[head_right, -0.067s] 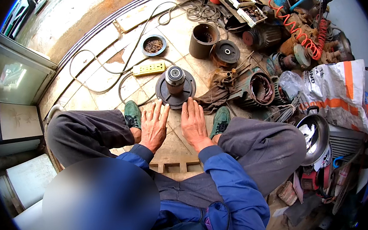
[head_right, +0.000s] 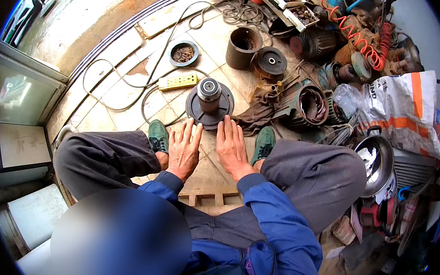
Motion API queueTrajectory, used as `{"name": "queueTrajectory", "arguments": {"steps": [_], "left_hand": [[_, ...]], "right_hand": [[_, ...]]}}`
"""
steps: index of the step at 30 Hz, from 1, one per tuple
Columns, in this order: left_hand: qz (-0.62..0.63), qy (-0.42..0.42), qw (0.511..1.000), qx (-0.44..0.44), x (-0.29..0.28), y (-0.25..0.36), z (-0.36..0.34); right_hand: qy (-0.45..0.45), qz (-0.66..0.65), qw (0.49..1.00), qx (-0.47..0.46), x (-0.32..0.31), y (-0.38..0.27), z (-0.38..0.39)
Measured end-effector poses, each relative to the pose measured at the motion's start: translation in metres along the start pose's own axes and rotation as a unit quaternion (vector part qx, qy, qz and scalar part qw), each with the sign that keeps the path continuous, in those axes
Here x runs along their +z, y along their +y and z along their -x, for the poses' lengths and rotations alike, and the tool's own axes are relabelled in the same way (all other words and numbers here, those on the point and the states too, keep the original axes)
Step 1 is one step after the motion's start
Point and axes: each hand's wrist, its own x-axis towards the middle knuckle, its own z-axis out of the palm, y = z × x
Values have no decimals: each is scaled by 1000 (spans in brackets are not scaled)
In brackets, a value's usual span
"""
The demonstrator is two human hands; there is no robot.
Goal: The person sits on the floor of a cluttered workshop and assembles an electric motor. They insert a cylindrical rotor into a stator housing, align the components, and secure them with a metal ring and a small screw. The person also briefly walks to a workbench to retrieve a small part before returning to the floor to continue the assembly.
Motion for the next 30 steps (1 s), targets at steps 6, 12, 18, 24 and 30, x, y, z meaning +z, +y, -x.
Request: {"name": "queueTrajectory", "arguments": {"steps": [6, 12, 18, 24, 30], "left_hand": [[24, 1, 1000, -5, 0, 8, -4], [16, -9, 1000, -13, 4, 12, -2], [8, 13, 1000, -17, 5, 14, -1], [34, -7, 999, -36, 2, 20, 0], [53, 17, 998, -35, 1, 17, 0]], "right_hand": [[-19, -43, 999, 13, -3, 5, -5], [-8, -29, 1000, 0, -5, 5, -10], [-23, -33, 999, 10, -5, 2, -7], [-64, -42, 997, 10, -17, 3, -13], [-106, -25, 994, 9, -22, 7, -14]]}}
